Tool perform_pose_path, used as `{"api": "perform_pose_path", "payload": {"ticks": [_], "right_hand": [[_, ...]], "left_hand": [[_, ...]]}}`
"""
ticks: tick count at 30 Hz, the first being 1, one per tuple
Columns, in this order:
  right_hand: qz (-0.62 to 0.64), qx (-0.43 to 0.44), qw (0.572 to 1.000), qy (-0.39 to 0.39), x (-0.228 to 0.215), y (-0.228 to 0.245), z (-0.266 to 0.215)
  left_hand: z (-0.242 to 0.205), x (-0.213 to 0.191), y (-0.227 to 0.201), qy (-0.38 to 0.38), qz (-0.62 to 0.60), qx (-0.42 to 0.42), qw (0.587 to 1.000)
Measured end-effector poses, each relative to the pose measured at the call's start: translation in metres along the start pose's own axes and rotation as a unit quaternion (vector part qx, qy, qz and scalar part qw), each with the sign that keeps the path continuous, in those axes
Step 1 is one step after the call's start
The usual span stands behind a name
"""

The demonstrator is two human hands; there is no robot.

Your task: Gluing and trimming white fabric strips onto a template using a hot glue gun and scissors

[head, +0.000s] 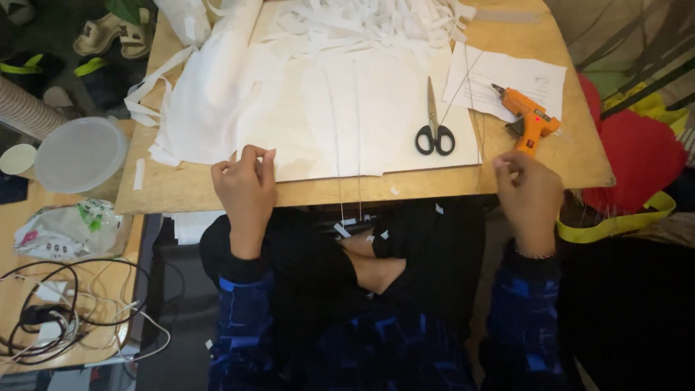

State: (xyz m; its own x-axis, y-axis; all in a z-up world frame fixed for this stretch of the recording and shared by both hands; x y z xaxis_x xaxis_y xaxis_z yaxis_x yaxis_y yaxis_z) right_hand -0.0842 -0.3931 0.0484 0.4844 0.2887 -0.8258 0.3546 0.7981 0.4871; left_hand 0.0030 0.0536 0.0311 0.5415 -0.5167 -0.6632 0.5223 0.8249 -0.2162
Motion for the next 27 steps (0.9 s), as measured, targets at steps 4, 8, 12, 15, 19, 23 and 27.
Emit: {"api": "perform_pose_path", "payload": {"ticks": [4,8,12,15,19,23,27], "right_hand": [[-0.042,-0.005,0.999,0.012,0.028,-0.014,0.042],[-0.165,-0.010,0.986,0.031,0.060,-0.022,0.092],[-0.235,-0.007,0.972,0.024,0.083,-0.021,0.111],[-0.245,0.030,0.969,0.027,0.087,-0.020,0.111],[-0.245,0.050,0.967,0.046,0.093,-0.018,0.113],[-0.266,0.100,0.958,0.043,0.083,0.000,0.105],[-0.304,0.076,0.950,0.017,0.099,-0.006,0.111]], "left_hand": [[-0.006,-0.005,-0.006,-0.008,-0.004,0.003,1.000],[-0.021,-0.017,-0.010,-0.026,-0.006,-0.004,1.000],[-0.047,-0.035,-0.020,-0.066,-0.014,-0.016,0.998],[-0.054,-0.042,-0.035,-0.069,-0.056,-0.043,0.995],[-0.044,-0.053,-0.041,-0.067,-0.052,-0.032,0.996],[-0.045,-0.056,-0.049,-0.062,-0.057,-0.018,0.996],[-0.066,-0.047,-0.043,-0.049,-0.063,-0.083,0.993]]}}
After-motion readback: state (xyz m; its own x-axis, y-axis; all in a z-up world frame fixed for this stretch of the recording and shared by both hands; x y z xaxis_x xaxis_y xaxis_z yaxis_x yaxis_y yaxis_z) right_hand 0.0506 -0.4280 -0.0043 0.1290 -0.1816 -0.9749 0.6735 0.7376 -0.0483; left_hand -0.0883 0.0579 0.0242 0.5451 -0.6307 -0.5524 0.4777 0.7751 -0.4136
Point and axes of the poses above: each hand's wrist, its own z-axis towards the middle knuckle, its own x-axis out of the palm, y = z × x, the point moved 5 cm from there along z, towards the middle knuckle, and after that the axes turned 15 degrees about x, right-handed, at the moved point
